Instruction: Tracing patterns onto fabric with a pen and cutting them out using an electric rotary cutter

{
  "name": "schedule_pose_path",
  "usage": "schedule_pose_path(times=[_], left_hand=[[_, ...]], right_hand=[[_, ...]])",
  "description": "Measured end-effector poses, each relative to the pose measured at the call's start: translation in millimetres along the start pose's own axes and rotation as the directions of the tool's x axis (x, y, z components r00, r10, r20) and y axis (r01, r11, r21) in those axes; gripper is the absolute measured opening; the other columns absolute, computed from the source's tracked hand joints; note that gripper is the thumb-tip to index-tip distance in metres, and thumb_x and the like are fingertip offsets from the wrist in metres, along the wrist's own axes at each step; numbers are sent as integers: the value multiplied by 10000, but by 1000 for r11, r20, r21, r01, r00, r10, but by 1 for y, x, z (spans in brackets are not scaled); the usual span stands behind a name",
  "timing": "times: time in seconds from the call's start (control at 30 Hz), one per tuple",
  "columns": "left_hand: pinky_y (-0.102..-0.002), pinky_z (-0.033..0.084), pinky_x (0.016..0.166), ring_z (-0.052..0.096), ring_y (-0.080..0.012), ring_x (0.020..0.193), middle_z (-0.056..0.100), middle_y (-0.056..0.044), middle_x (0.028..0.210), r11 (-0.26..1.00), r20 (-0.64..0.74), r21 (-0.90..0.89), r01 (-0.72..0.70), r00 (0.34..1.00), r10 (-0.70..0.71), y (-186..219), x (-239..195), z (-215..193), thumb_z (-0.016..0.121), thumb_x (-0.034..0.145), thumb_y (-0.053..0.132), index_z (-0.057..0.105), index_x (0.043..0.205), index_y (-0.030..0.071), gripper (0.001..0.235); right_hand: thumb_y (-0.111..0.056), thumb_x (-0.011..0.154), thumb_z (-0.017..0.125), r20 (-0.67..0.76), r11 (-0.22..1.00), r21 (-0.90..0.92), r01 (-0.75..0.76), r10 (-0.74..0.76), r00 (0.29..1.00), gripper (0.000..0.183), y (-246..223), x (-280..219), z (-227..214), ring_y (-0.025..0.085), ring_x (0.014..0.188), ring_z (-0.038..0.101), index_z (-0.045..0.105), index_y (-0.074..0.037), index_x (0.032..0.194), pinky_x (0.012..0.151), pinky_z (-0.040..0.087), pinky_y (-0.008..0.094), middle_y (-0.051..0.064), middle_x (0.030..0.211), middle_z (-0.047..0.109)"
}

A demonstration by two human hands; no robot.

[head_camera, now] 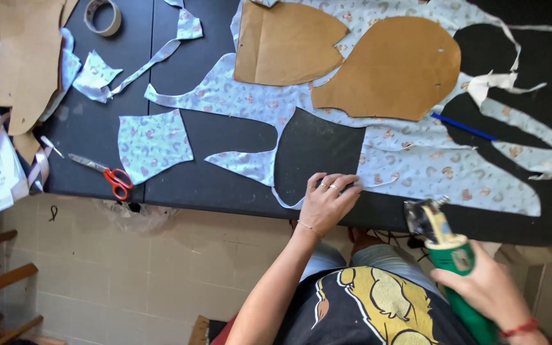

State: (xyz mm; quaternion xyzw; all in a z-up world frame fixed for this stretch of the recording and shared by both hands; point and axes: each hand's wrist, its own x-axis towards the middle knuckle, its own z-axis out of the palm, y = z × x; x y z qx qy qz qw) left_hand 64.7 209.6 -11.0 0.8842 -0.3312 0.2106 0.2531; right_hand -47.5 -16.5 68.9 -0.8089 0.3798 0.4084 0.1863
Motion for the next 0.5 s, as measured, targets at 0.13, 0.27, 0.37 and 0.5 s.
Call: schedule_pose_path(times=[0.13,0.27,0.37,0.5], left_hand=[[-310,348,812,526,-127,756,555,59,866,999,17,-49,-20,1000,21,-15,-4,7,677,794,218,563,793,200,115],[-319,357,801,498,-134,703,544,62,841,995,22,-99,7,1000,-5,-22,3,3,660,803,211,535,759,198,133],[-317,347,811,495,-145,691,530,56,824,995,38,-93,32,999,-29,-24,1,5,656,803,236,530,759,207,136],[-318,341,823,483,-141,671,514,61,797,995,20,-52,80,997,-79,-23,4,6,627,811,211,528,703,217,146]], right_hand=[[-366,561,690,43,996,81,-32,28,999,565,-52,-27,17,305,923,612,534,-167,1067,766,447,358,105,1001,659],[-429,588,642,49,978,178,-109,102,994,513,-96,-47,21,320,965,564,542,-131,993,792,410,369,123,998,640],[-466,611,613,45,965,214,-151,145,988,542,-117,-53,24,328,919,585,514,-118,1015,754,423,379,139,957,646],[-439,628,612,37,949,279,-144,139,990,511,-129,-53,30,289,920,582,528,-118,1016,756,415,366,96,967,642]])
